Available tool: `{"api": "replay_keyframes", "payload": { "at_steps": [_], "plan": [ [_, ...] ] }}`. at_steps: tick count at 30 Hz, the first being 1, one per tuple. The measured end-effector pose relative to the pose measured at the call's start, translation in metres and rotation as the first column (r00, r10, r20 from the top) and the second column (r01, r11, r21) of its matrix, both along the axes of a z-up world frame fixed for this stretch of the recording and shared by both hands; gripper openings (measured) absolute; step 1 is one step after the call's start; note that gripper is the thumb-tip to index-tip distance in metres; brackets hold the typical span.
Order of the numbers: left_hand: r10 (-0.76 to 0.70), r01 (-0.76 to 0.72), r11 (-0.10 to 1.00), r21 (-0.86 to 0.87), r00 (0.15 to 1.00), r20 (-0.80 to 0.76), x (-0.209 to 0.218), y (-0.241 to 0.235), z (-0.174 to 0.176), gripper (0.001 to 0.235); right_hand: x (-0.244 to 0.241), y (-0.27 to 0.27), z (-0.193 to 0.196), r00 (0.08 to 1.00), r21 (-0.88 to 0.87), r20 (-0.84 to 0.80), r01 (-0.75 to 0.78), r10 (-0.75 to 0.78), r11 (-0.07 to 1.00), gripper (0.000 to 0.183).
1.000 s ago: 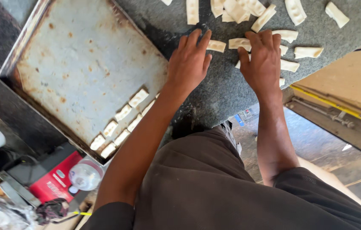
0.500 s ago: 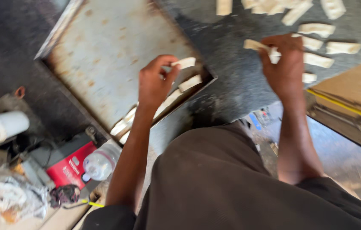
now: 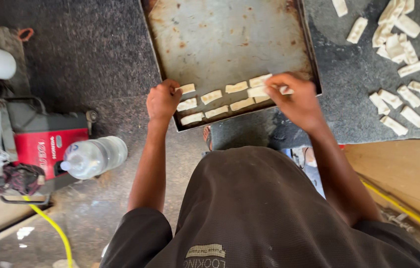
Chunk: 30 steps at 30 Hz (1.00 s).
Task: The person arranges rectangular dough pieces by hand onto metal baking trays in neat rows. After filling one tray, they place it into a metal rack and retrieve an empty tray to continue arranging more dough pieces.
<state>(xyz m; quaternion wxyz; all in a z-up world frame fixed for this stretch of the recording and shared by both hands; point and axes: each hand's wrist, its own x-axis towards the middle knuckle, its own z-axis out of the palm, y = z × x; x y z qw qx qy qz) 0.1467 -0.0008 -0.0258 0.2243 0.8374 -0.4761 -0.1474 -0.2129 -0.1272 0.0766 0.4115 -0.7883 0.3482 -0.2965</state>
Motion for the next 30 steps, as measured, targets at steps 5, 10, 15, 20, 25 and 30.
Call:
{"api": "replay_keyframes", "payload": {
  "at_steps": [5, 10, 15, 20, 25, 30],
  "plan": [
    [0.025, -0.025, 1.000, -0.009, 0.998, 0.064, -0.002, 0.010, -0.002, 0.015, 0.103, -0.015, -0.057, 0.989, 0.156, 0.098, -0.127, 0.112, 0.980, 0.011],
    [0.042, -0.037, 0.997, -0.061, 0.995, 0.085, -0.008, 0.017, 0.004, 0.013, 0.175, -0.014, -0.115, 0.984, 0.033, -0.095, -0.151, 0.153, 0.988, 0.011],
    [0.031, -0.016, 0.980, -0.198, 0.997, 0.074, -0.015, 0.021, 0.012, 0.025, 0.158, 0.001, -0.109, 0.985, -0.396, -0.169, -0.043, -0.027, 0.917, 0.038],
    [-0.003, 0.025, 0.949, -0.315, 0.998, 0.070, -0.032, 0.017, 0.023, 0.025, 0.040, -0.033, -0.096, 0.959, -0.420, -0.097, 0.204, -0.268, 0.884, 0.026],
    [-0.228, 0.169, 0.919, -0.357, 0.965, -0.132, -0.092, -0.005, 0.044, 0.017, -0.153, -0.055, -0.085, 0.796, -0.298, 0.016, 0.582, -0.605, 0.757, 0.012],
    [-0.551, 0.457, 0.813, -0.360, 0.804, -0.225, -0.174, -0.045, 0.066, 0.022, -0.286, -0.013, -0.101, 0.548, -0.192, -0.098, 0.809, -0.831, 0.556, 0.008]
  ]
}}
